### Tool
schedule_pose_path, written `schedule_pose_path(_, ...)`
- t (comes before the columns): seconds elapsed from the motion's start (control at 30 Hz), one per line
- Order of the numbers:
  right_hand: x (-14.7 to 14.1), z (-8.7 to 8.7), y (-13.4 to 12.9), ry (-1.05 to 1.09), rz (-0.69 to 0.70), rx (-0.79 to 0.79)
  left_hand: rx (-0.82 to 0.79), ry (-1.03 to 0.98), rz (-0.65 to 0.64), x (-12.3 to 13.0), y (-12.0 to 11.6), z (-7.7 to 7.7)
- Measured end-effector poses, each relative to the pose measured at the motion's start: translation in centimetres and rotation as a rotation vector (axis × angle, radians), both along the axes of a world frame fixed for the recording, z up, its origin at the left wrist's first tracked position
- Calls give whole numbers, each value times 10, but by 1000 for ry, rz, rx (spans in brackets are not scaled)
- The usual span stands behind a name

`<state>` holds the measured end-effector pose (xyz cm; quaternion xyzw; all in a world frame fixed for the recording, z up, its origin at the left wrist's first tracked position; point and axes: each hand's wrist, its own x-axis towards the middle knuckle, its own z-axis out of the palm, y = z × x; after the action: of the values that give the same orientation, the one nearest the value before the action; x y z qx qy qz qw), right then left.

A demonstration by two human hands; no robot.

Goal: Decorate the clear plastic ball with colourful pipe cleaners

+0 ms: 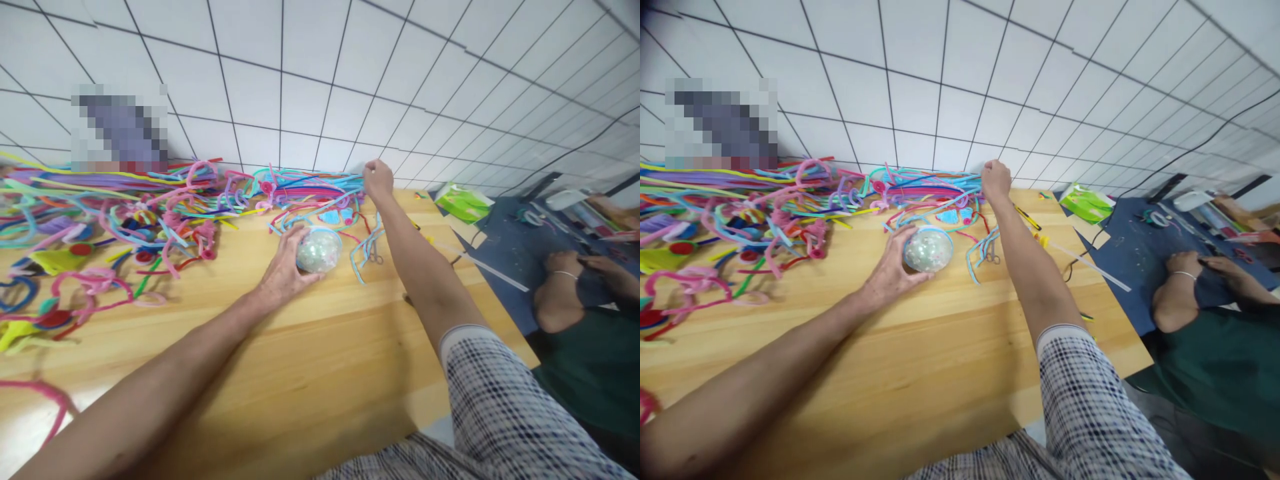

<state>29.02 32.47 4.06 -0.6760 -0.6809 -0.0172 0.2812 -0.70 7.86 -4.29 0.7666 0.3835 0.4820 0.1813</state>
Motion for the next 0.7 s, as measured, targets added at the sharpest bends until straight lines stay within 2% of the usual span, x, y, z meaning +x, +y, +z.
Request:
schedule_pose_path(0.1, 2, -7, 3, 46, -136, -106, -18, -6, -23, -1, -1, 2)
schedule_pose_path(0.27, 7, -12, 0, 61, -186, -174, 10, -84, -79, -8, -1, 5)
schedule_pose_path(0.47, 12, -9, -9, 44, -191, -189, -118, -229, -60, -17, -1, 6)
schedule_pose_path(0.57, 10, -10, -14, 31, -140, -175, -131, -273, -26, -17, -7, 16)
schedule_pose_path(0.7, 8, -8, -19, 25, -75, -137, -122, -301, 67, -15, -14, 39)
